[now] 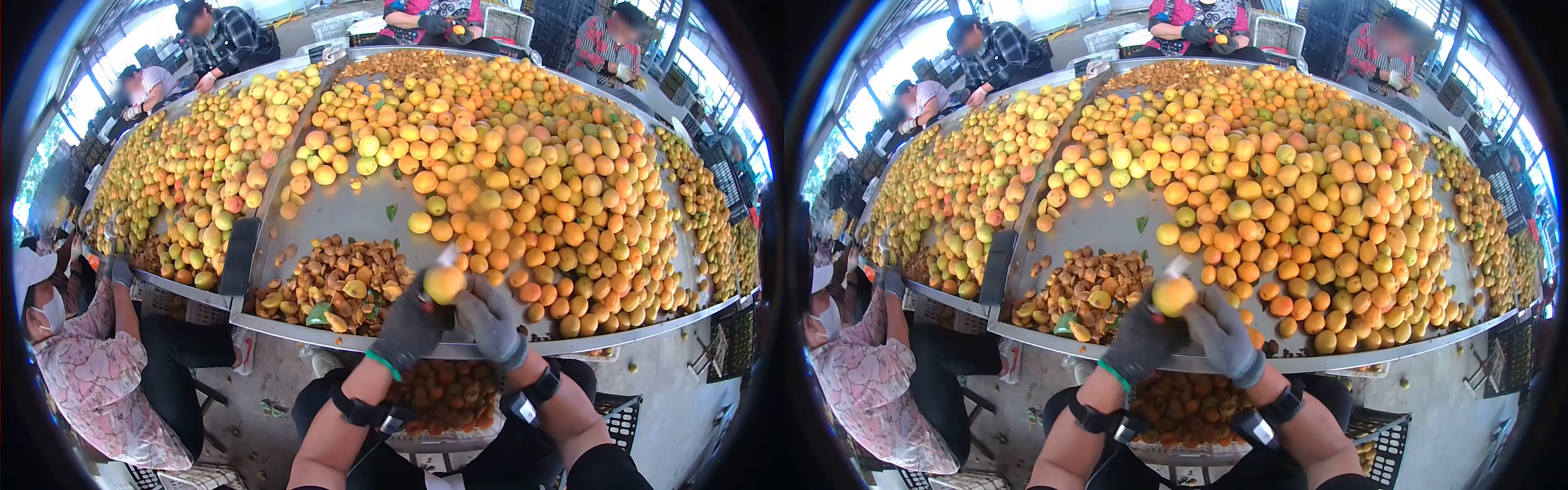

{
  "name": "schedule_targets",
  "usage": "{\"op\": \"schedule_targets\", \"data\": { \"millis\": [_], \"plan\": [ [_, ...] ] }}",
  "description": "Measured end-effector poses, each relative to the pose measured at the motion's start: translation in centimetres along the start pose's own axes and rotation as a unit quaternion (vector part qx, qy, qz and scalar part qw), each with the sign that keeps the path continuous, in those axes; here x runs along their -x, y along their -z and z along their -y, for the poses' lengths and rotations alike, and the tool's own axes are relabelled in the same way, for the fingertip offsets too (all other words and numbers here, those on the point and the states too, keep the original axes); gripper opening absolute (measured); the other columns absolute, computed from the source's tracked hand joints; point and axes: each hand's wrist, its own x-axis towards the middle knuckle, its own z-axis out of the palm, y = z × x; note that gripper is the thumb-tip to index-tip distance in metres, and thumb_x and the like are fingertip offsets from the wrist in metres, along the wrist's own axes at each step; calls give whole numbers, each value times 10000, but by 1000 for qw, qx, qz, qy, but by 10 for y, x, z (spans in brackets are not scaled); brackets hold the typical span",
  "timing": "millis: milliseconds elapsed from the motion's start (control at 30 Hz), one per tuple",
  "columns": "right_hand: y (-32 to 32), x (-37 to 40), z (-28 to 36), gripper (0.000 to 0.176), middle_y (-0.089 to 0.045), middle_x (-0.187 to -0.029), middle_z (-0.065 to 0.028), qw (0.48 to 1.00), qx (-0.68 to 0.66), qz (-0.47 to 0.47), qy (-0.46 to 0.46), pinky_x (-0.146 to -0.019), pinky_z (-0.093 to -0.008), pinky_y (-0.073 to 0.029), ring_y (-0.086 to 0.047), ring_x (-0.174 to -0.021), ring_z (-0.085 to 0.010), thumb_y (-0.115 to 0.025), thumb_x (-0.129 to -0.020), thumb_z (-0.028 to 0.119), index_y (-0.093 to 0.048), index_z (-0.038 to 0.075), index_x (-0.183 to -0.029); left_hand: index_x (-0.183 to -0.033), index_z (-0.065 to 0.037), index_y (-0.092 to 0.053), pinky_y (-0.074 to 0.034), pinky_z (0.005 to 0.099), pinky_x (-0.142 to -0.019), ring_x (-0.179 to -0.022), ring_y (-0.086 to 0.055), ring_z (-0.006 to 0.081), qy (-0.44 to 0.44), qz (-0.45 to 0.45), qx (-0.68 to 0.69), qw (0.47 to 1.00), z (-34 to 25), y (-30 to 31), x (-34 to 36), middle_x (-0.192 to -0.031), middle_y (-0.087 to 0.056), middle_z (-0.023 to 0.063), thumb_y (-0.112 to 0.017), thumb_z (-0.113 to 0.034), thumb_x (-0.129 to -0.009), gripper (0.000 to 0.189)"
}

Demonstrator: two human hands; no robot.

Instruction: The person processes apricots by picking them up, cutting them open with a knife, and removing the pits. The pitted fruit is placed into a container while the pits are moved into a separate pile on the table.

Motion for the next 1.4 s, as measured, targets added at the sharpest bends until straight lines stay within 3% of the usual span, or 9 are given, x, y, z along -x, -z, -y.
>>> {"op": "schedule_targets", "data": {
  "millis": [233, 300, 400, 600, 867, 1133, 1233, 1300, 1400],
  "plan": [
    [13, -9, 10, 71, -471, -710, 10, 996, -32, 37, -68, -577, -206, -390, -472, -658, -55, -560, -947, 78, -542, 10, -960, -1380, -101, -357, -511, 398, -876, -1052, -629, 334, 29, -16, -33, 999, 6, 1, -13, -1163, -618, 198, -678, -24, -787, 678],
    [15, -14, -1, 153, -492, -740, 6, 988, -45, -128, -78, -579, -204, -392, -473, -675, -46, -624, -920, 121, -545, 10, -989, -1394, -76, -332, -526, 374, -852, -1057, -620, 292, 189, 4, 86, 978, 3, 5, -16, -1193, -598, 183, -650, -9, -800, 677],
    [11, -18, 4, 425, -552, -950, -50, 989, 111, -101, 8, -738, -252, -462, -538, -861, -89, -703, -848, 124, -477, 18, -1192, -1430, -58, -285, -538, 335, -816, -1058, -603, 229, 4, 0, 51, 999, 28, -6, -13, -1233, -571, 153, -632, 22, -799, 725],
    [21, -23, -25, 488, -574, -1122, -122, 989, 91, -113, 3, -843, -289, -491, -579, -1005, -171, -655, -885, 157, -429, 18, -1295, -1462, -75, -277, -531, 291, -766, -1006, -600, 161, 79, 42, 127, 988, 6, -4, -7, -1206, -565, 114, -672, 15, -783, 790],
    [43, -19, -8, 417, -580, -1153, -108, 876, -465, -63, -113, -812, -344, -471, -581, -1005, -230, -484, -961, 329, -505, 21, -1242, -1443, -130, -329, -357, 199, -365, -551, -616, 99, 210, 3, 307, 928, -17, 24, 7, -754, -621, 33, -699, -105, -844, 704],
    [21, -9, 13, 491, -658, -1000, -63, 857, -477, -58, -184, -770, -320, -535, -622, -911, -216, -512, -923, 552, -616, 110, -1110, -1014, -60, -645, -486, 256, -597, -721, -579, 86, 253, 23, 204, 945, -5, 24, 12, -782, -621, -9, -698, -199, -866, 210],
    [25, -8, -9, 349, -640, -999, -78, 929, -338, -31, -145, -550, -232, -470, -577, -738, -125, -493, -971, 386, -567, 69, -1098, -1442, -143, -334, -430, 233, -496, -624, -522, 74, 157, 22, 322, 933, 25, 6, 9, -800, -570, -2, -700, -151, -844, 702],
    [3, -5, -16, 260, -617, -917, -35, 975, 176, -119, 70, -459, -162, -338, -501, -639, -62, -484, -980, 322, -558, 84, -1052, -1446, -149, -331, -403, 219, -464, -616, -513, 65, 195, 20, 309, 931, -10, 24, 20, -791, -553, -1, -699, -146, -843, 706],
    [4, -6, 3, 189, -573, -870, -2, 986, -109, -57, -116, -480, -157, -345, -499, -655, -54, -518, -963, 272, -543, 91, -1010, -1436, -72, -317, -487, 278, -590, -695, -596, 107, 157, 64, 263, 950, 11, 1, 9, -875, -635, 51, -732, -177, -831, 741]
  ]
}}
